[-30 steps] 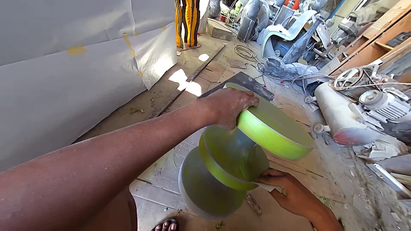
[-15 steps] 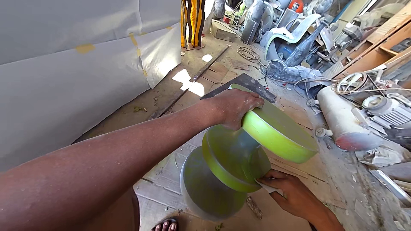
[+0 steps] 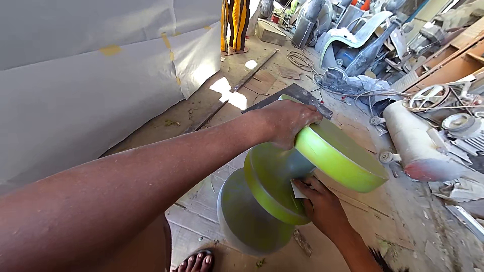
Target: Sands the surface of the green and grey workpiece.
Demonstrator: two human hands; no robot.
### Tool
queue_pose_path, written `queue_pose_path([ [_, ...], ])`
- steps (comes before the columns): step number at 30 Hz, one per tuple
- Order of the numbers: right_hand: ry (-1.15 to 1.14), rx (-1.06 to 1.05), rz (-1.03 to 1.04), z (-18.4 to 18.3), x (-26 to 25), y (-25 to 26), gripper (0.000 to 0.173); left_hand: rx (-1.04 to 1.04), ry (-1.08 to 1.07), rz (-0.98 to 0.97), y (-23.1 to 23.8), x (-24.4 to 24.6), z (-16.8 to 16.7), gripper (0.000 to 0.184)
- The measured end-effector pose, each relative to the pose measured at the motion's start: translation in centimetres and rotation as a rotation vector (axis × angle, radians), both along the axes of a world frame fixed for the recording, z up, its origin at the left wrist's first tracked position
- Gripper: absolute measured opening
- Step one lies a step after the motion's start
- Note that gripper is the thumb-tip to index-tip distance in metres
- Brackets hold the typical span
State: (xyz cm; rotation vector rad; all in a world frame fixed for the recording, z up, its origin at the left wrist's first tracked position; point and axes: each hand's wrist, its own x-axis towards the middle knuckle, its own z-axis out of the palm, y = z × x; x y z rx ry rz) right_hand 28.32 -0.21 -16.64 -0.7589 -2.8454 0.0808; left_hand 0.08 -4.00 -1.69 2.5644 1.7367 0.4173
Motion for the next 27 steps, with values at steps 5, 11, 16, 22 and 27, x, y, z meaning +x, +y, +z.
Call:
queue_pose_path([
  [5, -0.152, -0.346, 0.079, 3.0, 0.9, 0.0, 0.043, 0.001, 0.013, -0.006, 0.0, 0.0, 0.0, 0.081],
  [11, -0.183, -0.539, 0.212, 4.4, 3.2, -0.5, 0.039, -0.011, 0.008, -0.004, -0.3, 0.0, 0.1, 0.081],
  [16, -0.071, -0.618, 0.239, 4.8, 4.3, 0.1, 0.033, 0.004, 0.001, -0.008, -0.3, -0.1, 0.0, 0.082],
  [22, 0.117, -0.425, 0.104, 2.0, 4.2, 3.6, 0.036, 0.019, 0.006, -0.025, -0.3, -0.2, -0.2, 0.083],
  [27, 0.013, -0.247, 0.122, 0.5, 4.3, 2.5, 0.045, 0.0, -0.019, -0.016, -0.1, -0.4, -0.1, 0.084],
])
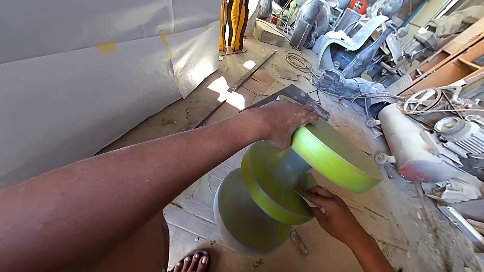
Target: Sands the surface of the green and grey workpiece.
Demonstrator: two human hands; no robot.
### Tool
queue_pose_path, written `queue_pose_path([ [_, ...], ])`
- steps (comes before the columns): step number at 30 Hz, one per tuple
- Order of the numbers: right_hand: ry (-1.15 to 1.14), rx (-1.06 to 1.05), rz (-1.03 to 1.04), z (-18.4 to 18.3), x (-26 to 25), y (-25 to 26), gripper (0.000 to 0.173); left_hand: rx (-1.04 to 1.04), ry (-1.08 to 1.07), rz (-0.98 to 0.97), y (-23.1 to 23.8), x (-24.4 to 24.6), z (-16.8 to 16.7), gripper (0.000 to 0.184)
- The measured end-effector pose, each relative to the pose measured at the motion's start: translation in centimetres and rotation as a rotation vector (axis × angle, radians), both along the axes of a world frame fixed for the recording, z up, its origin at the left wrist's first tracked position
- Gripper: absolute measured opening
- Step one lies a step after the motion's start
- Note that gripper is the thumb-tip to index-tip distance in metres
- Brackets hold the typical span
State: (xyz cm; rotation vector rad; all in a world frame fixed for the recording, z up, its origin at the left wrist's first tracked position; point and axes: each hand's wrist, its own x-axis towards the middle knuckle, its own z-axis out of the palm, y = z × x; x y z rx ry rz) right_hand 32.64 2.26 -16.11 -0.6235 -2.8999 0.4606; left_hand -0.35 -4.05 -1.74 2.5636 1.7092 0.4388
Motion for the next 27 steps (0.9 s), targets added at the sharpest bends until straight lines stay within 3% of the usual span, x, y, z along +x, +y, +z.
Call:
queue_pose_path([
  [6, -0.182, -0.005, 0.085, 2.0, 3.4, -0.5, 0.042, 0.015, 0.002, -0.011, 0.2, -0.1, -0.1, 0.082],
  [10, 0.145, -0.088, 0.073, 1.2, 3.9, 1.3, 0.035, 0.023, 0.0, -0.008, 0.4, -0.2, -0.2, 0.083],
  [15, 0.42, 0.079, -0.034, -1.9, 0.1, 1.8, 0.039, 0.023, 0.007, -0.01, 0.2, -0.1, -0.1, 0.082],
  [22, 0.26, 0.116, -0.044, -3.1, -1.8, 0.8, 0.046, 0.012, 0.004, -0.002, 0.2, 0.0, 0.0, 0.082],
  [27, 0.023, -0.114, 0.036, -0.3, -0.4, 1.2, 0.047, 0.007, 0.014, 0.006, 0.2, 0.0, 0.0, 0.085],
])
